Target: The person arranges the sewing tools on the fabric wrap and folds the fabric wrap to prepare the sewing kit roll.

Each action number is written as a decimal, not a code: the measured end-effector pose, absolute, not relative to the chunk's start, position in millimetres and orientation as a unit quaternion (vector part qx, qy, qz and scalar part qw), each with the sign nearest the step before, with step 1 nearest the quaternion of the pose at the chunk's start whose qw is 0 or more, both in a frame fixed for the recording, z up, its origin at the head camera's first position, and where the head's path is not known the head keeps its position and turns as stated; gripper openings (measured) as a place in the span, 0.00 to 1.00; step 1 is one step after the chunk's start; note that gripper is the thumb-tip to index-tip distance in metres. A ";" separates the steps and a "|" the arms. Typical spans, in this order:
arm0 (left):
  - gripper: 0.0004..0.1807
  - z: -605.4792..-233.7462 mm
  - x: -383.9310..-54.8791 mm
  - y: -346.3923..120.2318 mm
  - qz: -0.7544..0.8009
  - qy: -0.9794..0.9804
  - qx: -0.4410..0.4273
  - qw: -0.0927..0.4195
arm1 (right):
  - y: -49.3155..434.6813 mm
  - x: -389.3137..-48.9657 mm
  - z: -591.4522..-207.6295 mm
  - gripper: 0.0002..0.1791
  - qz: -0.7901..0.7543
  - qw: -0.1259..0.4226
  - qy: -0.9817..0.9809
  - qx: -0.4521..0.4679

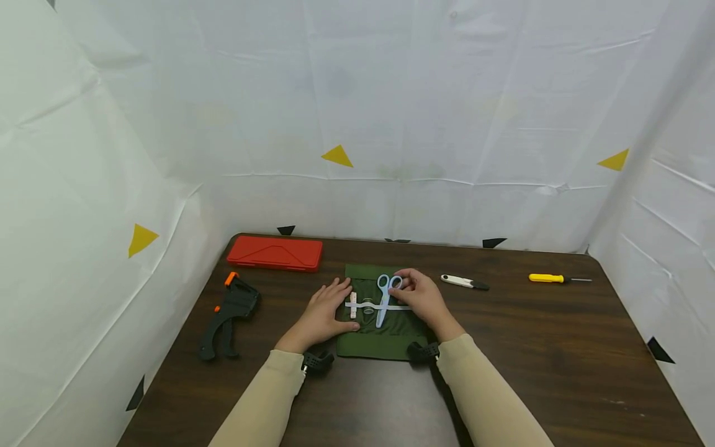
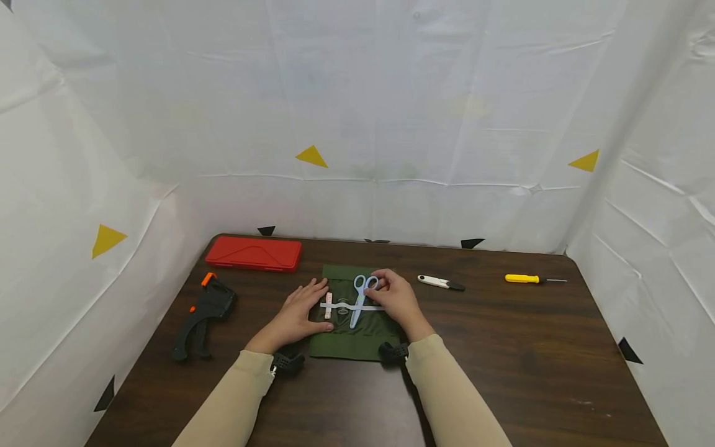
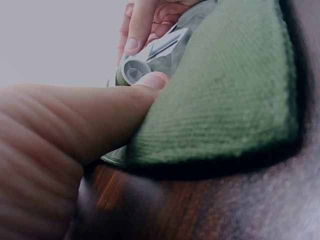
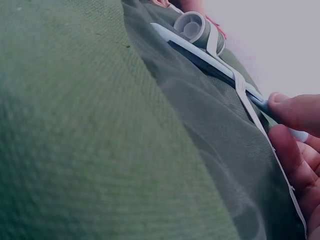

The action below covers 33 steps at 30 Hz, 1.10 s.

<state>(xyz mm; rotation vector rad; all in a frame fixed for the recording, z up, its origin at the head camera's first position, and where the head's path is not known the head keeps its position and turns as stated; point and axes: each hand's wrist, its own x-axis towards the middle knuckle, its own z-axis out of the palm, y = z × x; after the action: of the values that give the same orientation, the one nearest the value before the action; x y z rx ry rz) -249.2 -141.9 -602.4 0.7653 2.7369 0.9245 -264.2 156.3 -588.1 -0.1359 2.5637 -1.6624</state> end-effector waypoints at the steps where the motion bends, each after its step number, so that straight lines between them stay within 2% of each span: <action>1: 0.54 -602.6 -249.2 -141.9 0.309 0.913 0.256 0.077 | 156.5 -264.2 -588.1 0.24 -0.539 0.043 0.840 -0.046; 13: 0.55 -605.6 -251.6 -142.8 0.325 0.907 0.256 0.080 | 154.3 -264.9 -588.3 0.22 -0.474 0.039 0.878 -0.061; 33: 0.54 -600.8 -248.3 -142.0 0.326 0.907 0.256 0.079 | 155.7 -265.2 -587.1 0.21 -0.473 0.052 0.876 -0.073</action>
<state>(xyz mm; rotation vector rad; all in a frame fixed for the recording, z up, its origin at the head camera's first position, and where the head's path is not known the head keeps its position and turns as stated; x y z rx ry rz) -248.3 -142.0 -600.8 0.7653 2.7132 0.9747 -265.2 155.7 -587.1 -0.2230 2.6655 -1.4391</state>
